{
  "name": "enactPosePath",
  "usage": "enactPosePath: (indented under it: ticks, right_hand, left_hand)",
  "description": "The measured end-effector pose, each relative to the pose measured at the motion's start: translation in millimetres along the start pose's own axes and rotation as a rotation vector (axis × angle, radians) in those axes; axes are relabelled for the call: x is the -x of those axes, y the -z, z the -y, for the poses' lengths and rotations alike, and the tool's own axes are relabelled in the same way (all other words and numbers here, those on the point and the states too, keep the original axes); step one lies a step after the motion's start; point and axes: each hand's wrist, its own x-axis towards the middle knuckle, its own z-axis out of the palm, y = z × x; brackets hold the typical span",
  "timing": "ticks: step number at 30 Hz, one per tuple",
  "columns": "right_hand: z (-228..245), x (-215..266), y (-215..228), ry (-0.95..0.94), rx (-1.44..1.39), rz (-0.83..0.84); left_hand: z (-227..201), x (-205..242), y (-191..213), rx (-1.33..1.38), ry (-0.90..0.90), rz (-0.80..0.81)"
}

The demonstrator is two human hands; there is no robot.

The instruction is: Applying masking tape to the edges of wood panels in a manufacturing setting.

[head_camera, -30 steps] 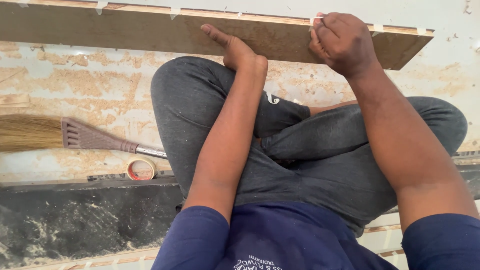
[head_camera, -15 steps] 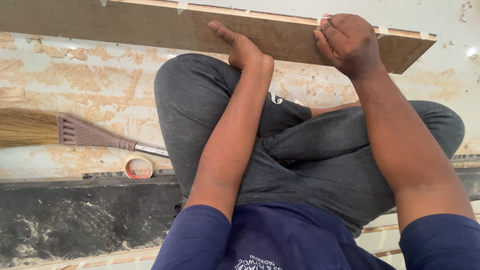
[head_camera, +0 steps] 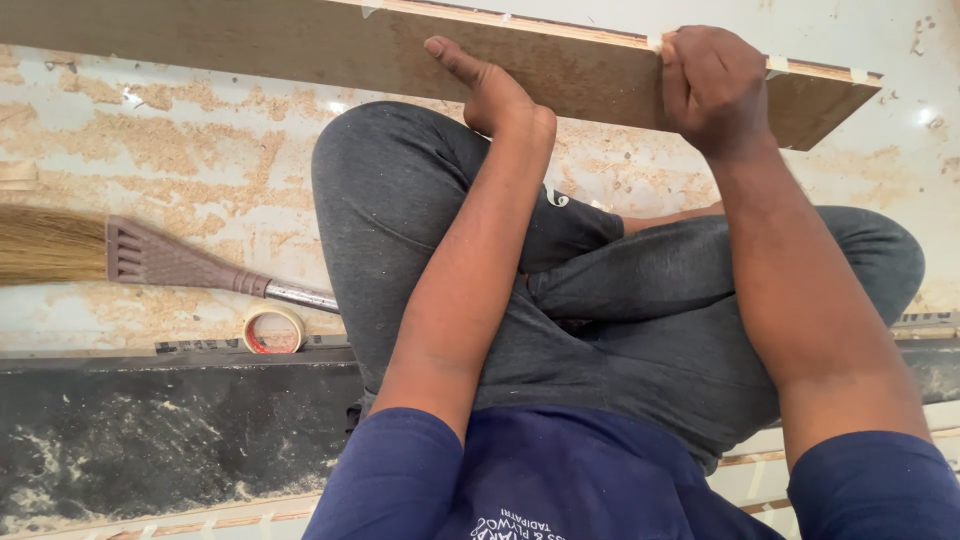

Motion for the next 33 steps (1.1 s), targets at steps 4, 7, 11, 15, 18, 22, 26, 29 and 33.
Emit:
enactPosePath:
  ticks: [4, 7, 11, 15, 18, 22, 26, 29, 33]
  right_hand:
    - [17, -24, 14, 0.011, -0.06, -0.038]
    - [14, -16, 14, -0.058, -0.094, -0.009]
    - [18, -14, 20, -0.137, -0.056, 0.062]
    - [13, -8, 22, -0.147, -0.027, 0.076]
    - [9, -8, 23, -0.203, -0.065, 0.072]
    - [6, -10, 27, -0.255, -0.099, 0.127]
    - [-12, -13, 28, -0.294, -0.065, 0.269]
    - [-13, -23, 24, -0.332, -0.045, 0.328]
    - [-24, -32, 16, -0.27, 0.031, 0.21]
  left_hand:
    - [-4, 7, 0, 0.037, -0.021, 0.07]
    - [-6, 10, -2, 0.068, -0.072, 0.131]
    - [-9, 10, -4, 0.168, -0.031, 0.186]
    - [4, -8, -6, 0.286, 0.002, 0.275]
    - [23, -41, -6, 0.423, -0.065, 0.421]
    - [49, -87, -6, 0.841, -0.134, 1.49]
    - [37, -73, -11, 0.915, 0.086, 1.598]
    - [24, -58, -14, 0.868, 0.248, 1.567]
    - [7, -42, -17, 0.807, 0.244, 1.608]
